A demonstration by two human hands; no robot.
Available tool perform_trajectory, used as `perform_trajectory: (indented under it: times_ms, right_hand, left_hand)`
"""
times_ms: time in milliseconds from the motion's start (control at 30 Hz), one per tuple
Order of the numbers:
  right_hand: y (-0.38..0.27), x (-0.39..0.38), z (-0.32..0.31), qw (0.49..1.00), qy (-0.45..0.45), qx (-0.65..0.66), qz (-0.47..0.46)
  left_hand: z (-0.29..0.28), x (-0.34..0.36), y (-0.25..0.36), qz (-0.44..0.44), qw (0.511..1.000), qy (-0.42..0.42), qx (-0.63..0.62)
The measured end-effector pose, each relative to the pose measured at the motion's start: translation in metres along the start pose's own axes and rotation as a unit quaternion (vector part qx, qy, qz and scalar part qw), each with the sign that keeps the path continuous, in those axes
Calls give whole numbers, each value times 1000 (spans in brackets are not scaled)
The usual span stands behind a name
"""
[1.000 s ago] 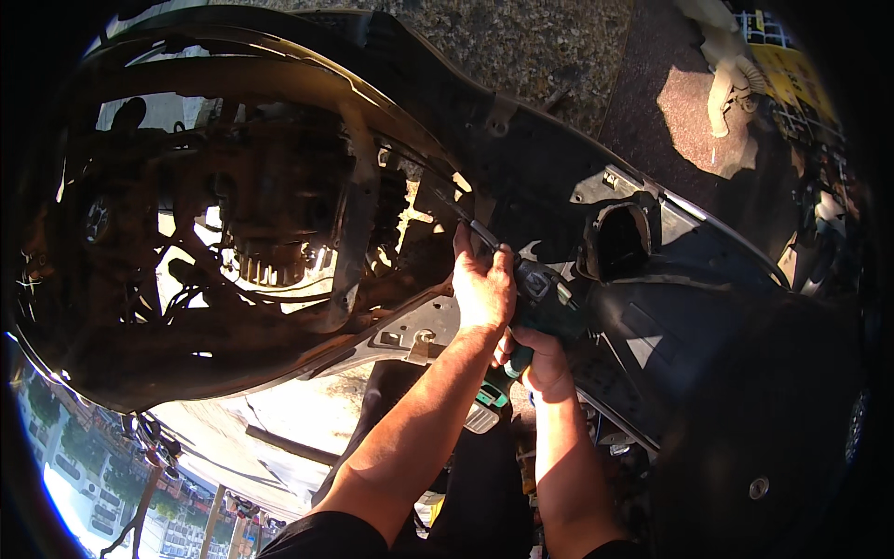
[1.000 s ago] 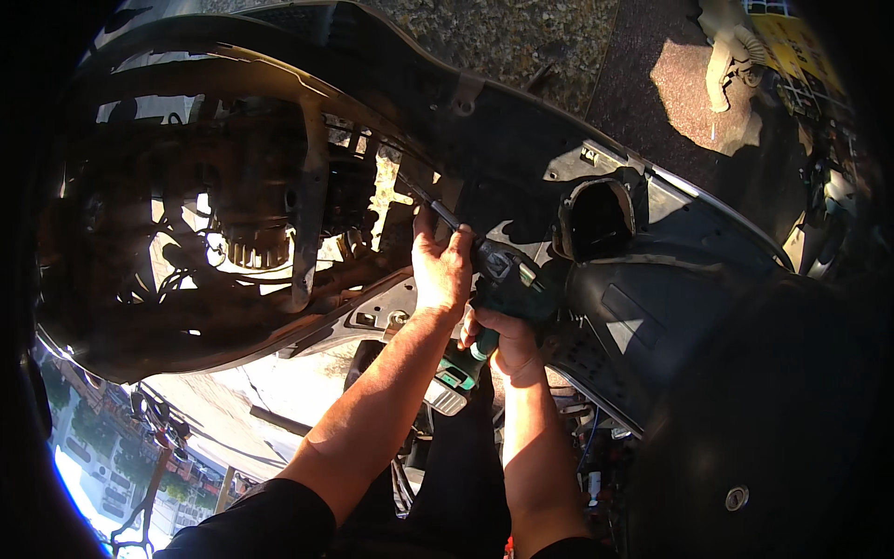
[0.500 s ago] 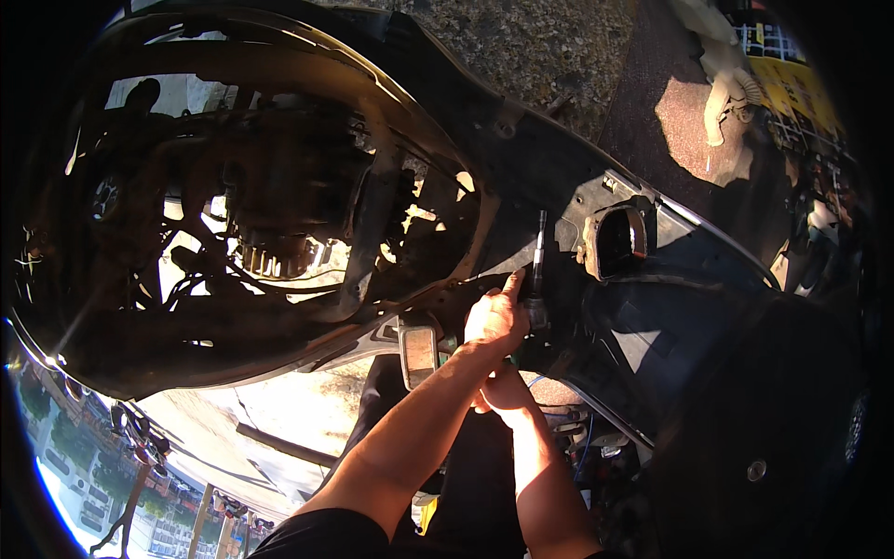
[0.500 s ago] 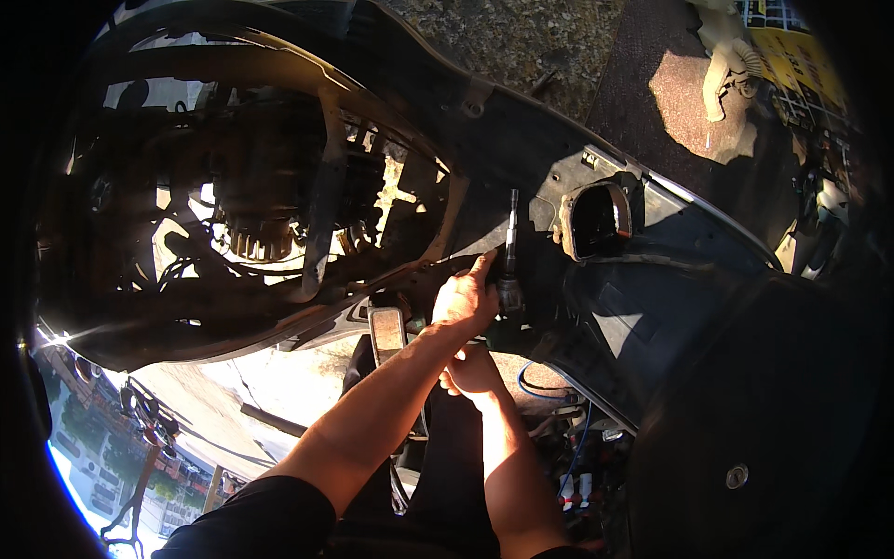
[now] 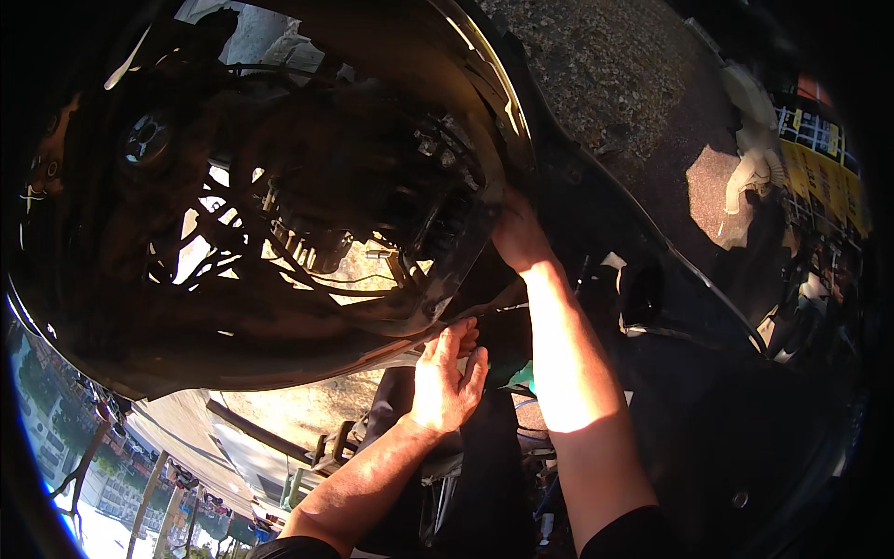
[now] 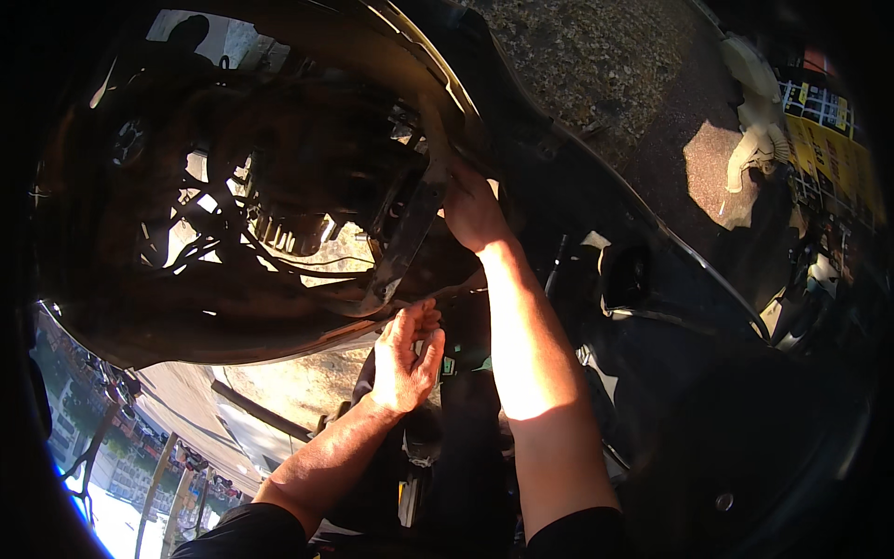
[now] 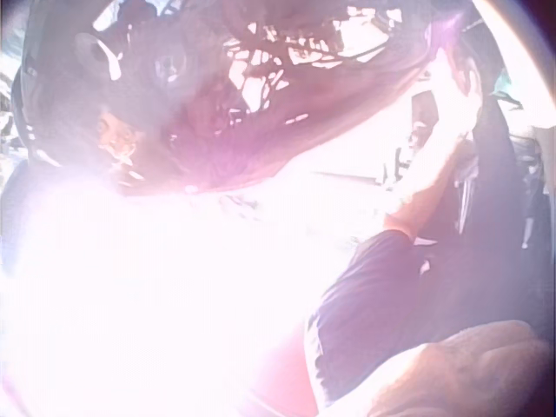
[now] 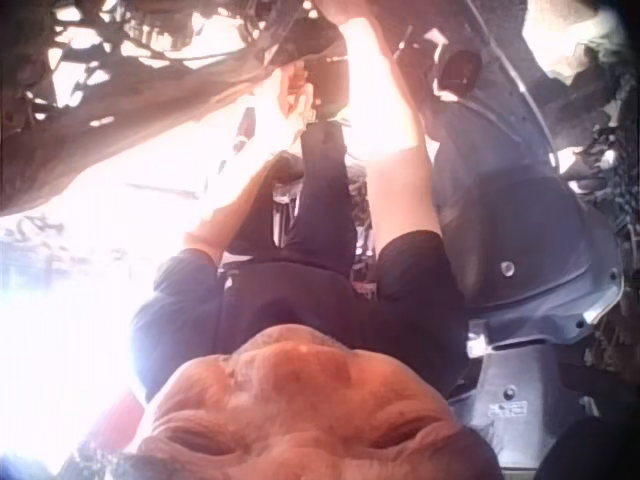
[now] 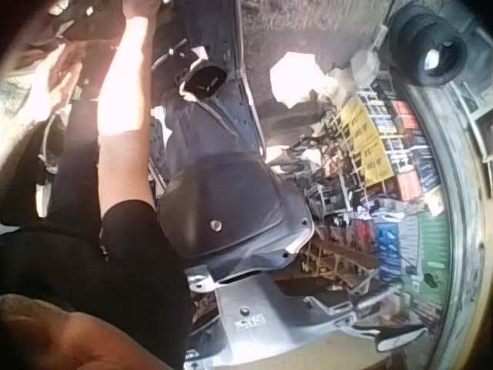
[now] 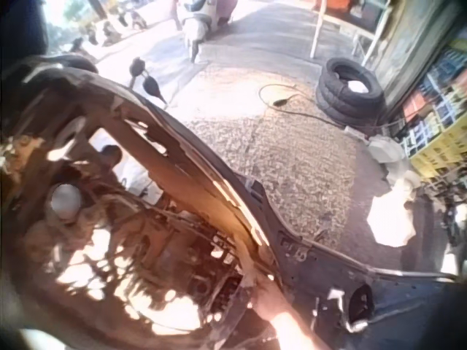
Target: The person works on a scooter in a workshop, using a cordless drill to remove screws from the scooter's body panel. They remove a small black plastic cover and set it aside, then continue unscrewing additional fasteners to access the internal components.
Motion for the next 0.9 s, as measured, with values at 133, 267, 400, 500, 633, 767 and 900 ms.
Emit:
perform_trajectory:
  times_ms: [133,267,400,500,633,767,900]
  right_hand:
    - [2,29,7,998,14,6,-62]
    - [9,38,0,996,-1,87,-30]
    - [13,40,-4,998,19,58,-24]
    - [16,41,-2,998,26,61,-3]
    - [17,39,3,990,29,137,3]
    - [19,38,19,837,-58,537,86]
    - [5,37,11,987,21,150,-61]
  left_hand:
    - [-13,-34,-7,-24,999,-45,10]
    - [-18,-53,-12,-68,996,-33,-55]
    - [-20,-57,-15,-69,996,-35,-39]
    - [-20,-56,-16,-62,997,-38,-32]
    - [-20,-54,-15,-65,997,-19,-26]
    - [-17,-53,-15,-56,998,-20,19]
    - [-15,-54,-16,-49,998,-18,25]
Point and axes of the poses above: each hand's wrist, its own x-axis towards the middle knuckle, its own z-axis out of the palm, y = z × x, the point moved 4 cm from there along x, towards the middle knuckle, and after that the axes turned 4 degrees about z, right-handed, at the moved point
